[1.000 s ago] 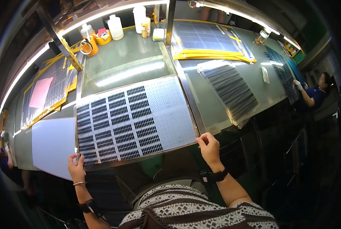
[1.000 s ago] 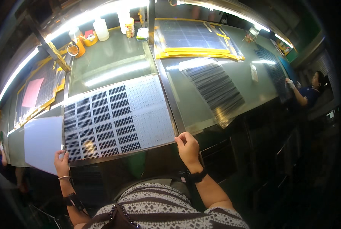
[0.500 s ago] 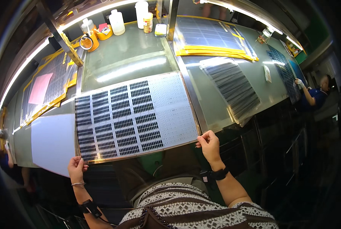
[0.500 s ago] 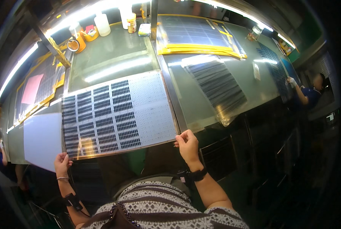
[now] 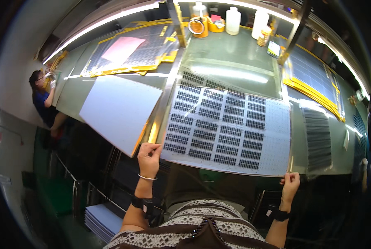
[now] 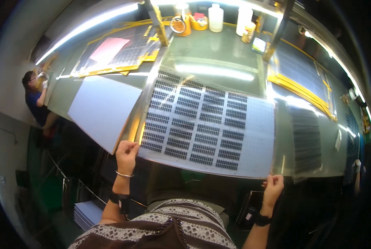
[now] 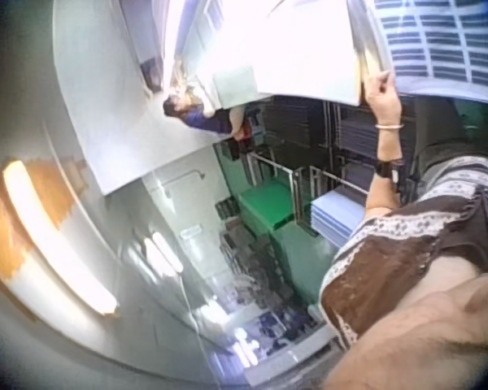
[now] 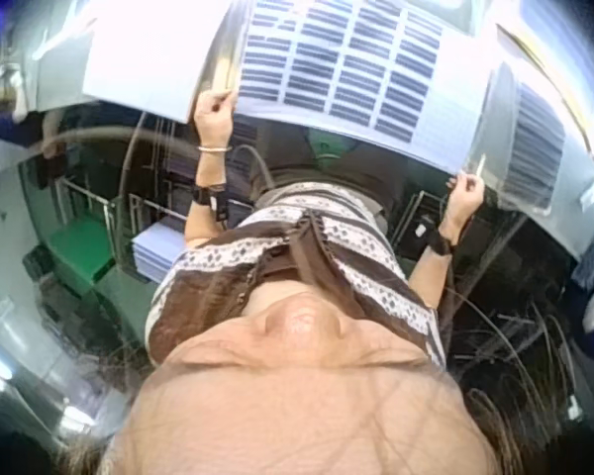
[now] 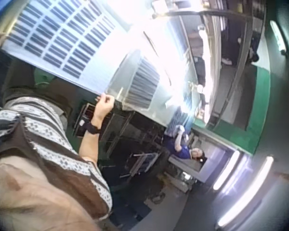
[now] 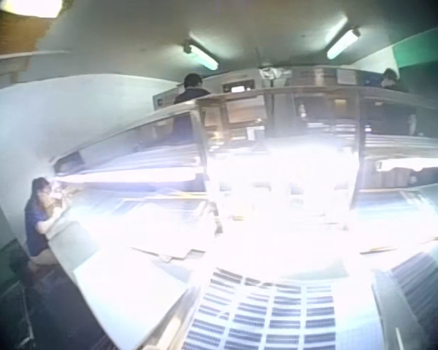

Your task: Organizing metal sheets and grids by placing them into racks and on the workstation.

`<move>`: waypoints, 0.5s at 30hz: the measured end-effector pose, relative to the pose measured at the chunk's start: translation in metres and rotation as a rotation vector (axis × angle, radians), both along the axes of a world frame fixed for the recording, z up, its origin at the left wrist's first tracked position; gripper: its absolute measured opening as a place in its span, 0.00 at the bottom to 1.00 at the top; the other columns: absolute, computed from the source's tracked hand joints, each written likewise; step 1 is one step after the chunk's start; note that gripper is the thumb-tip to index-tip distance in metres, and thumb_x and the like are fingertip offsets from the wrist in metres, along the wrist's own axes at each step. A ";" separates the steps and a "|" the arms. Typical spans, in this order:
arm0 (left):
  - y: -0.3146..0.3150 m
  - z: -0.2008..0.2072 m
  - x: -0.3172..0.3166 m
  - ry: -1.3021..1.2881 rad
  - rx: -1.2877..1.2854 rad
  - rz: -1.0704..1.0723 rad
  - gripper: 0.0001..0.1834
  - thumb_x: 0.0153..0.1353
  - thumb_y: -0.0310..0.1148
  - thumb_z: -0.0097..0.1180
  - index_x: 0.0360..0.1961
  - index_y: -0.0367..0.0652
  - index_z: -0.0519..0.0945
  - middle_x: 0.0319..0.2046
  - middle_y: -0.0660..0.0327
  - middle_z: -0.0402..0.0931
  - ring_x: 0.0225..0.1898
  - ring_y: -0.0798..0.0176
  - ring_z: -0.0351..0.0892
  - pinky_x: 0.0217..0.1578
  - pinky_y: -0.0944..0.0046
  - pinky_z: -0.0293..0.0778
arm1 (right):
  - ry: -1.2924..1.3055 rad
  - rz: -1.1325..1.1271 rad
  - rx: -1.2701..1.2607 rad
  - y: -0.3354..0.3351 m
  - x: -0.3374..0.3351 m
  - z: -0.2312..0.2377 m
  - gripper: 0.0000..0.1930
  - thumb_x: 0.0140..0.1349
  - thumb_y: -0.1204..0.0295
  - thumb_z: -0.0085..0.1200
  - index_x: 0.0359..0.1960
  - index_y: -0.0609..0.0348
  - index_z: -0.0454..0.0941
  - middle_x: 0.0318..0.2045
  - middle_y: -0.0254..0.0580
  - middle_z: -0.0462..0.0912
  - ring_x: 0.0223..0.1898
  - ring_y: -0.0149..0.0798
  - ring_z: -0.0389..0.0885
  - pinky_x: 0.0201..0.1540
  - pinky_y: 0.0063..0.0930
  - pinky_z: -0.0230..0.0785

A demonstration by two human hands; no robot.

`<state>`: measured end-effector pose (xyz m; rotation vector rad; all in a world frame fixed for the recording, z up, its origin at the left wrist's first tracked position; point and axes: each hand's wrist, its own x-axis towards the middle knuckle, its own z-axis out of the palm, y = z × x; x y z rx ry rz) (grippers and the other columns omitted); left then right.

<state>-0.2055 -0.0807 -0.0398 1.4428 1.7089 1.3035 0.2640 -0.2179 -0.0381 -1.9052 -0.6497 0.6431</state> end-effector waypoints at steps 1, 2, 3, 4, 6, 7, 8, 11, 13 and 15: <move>-0.007 0.004 0.004 0.056 0.045 0.018 0.05 0.48 0.21 0.61 0.28 0.38 0.80 0.26 0.64 0.68 0.22 0.73 0.65 0.25 0.74 0.64 | 0.002 0.014 0.010 0.000 0.002 0.000 0.06 0.59 0.79 0.48 0.26 0.60 0.65 0.19 0.32 0.69 0.18 0.24 0.70 0.19 0.16 0.67; -0.012 0.007 0.006 0.120 0.094 0.036 0.06 0.47 0.21 0.63 0.28 0.38 0.81 0.27 0.64 0.68 0.22 0.73 0.65 0.24 0.75 0.63 | -0.019 0.025 -0.002 0.001 0.003 -0.001 0.06 0.59 0.79 0.48 0.25 0.60 0.65 0.19 0.32 0.69 0.18 0.24 0.69 0.19 0.16 0.67; -0.018 0.008 0.007 0.144 0.057 0.074 0.06 0.47 0.22 0.63 0.29 0.38 0.81 0.29 0.64 0.67 0.23 0.74 0.65 0.23 0.76 0.63 | -0.042 0.033 -0.014 0.001 0.004 -0.001 0.06 0.59 0.79 0.48 0.25 0.61 0.64 0.19 0.32 0.69 0.18 0.24 0.69 0.19 0.15 0.67; -0.023 0.005 0.008 0.113 0.033 0.098 0.06 0.48 0.22 0.63 0.29 0.38 0.81 0.30 0.65 0.66 0.23 0.75 0.64 0.23 0.76 0.63 | -0.040 0.044 -0.014 0.002 0.004 -0.001 0.06 0.59 0.79 0.48 0.25 0.61 0.64 0.19 0.32 0.69 0.18 0.24 0.69 0.19 0.15 0.67; -0.029 -0.002 0.007 0.080 0.009 0.129 0.06 0.48 0.22 0.63 0.29 0.39 0.81 0.30 0.65 0.66 0.23 0.76 0.64 0.22 0.77 0.63 | -0.049 0.058 0.002 0.004 0.004 0.000 0.06 0.59 0.79 0.47 0.25 0.61 0.64 0.19 0.32 0.68 0.18 0.24 0.69 0.20 0.15 0.67; -0.031 -0.004 0.006 0.044 0.027 0.133 0.05 0.49 0.22 0.62 0.29 0.38 0.81 0.31 0.66 0.66 0.23 0.76 0.64 0.22 0.77 0.63 | -0.050 0.065 0.002 0.004 0.004 0.000 0.06 0.59 0.79 0.47 0.25 0.61 0.64 0.19 0.32 0.68 0.18 0.24 0.69 0.20 0.15 0.67; -0.033 -0.005 0.006 0.009 0.046 0.138 0.04 0.50 0.21 0.61 0.29 0.38 0.81 0.31 0.66 0.66 0.23 0.77 0.65 0.22 0.78 0.64 | -0.043 0.067 -0.001 0.005 0.004 0.000 0.06 0.60 0.79 0.47 0.25 0.60 0.64 0.19 0.32 0.68 0.19 0.23 0.69 0.20 0.15 0.67; -0.027 0.032 0.012 -0.129 0.048 0.050 0.03 0.52 0.21 0.59 0.29 0.36 0.79 0.31 0.65 0.66 0.23 0.76 0.67 0.23 0.77 0.66 | -0.047 0.064 -0.011 0.003 0.004 -0.002 0.06 0.60 0.78 0.47 0.26 0.60 0.64 0.19 0.32 0.68 0.19 0.23 0.69 0.21 0.16 0.67; -0.023 0.067 0.016 -0.132 0.112 -0.003 0.02 0.53 0.20 0.57 0.29 0.35 0.78 0.32 0.63 0.67 0.23 0.75 0.68 0.23 0.77 0.66 | -0.052 0.069 -0.015 0.003 0.003 -0.002 0.06 0.60 0.78 0.47 0.26 0.60 0.64 0.19 0.32 0.68 0.19 0.23 0.69 0.21 0.16 0.67; -0.031 0.084 0.018 0.006 0.148 0.019 0.02 0.53 0.20 0.57 0.28 0.36 0.77 0.32 0.63 0.67 0.23 0.75 0.66 0.22 0.77 0.65 | -0.057 0.043 -0.001 0.004 0.001 -0.002 0.07 0.62 0.77 0.47 0.25 0.58 0.64 0.20 0.30 0.67 0.19 0.22 0.68 0.20 0.15 0.66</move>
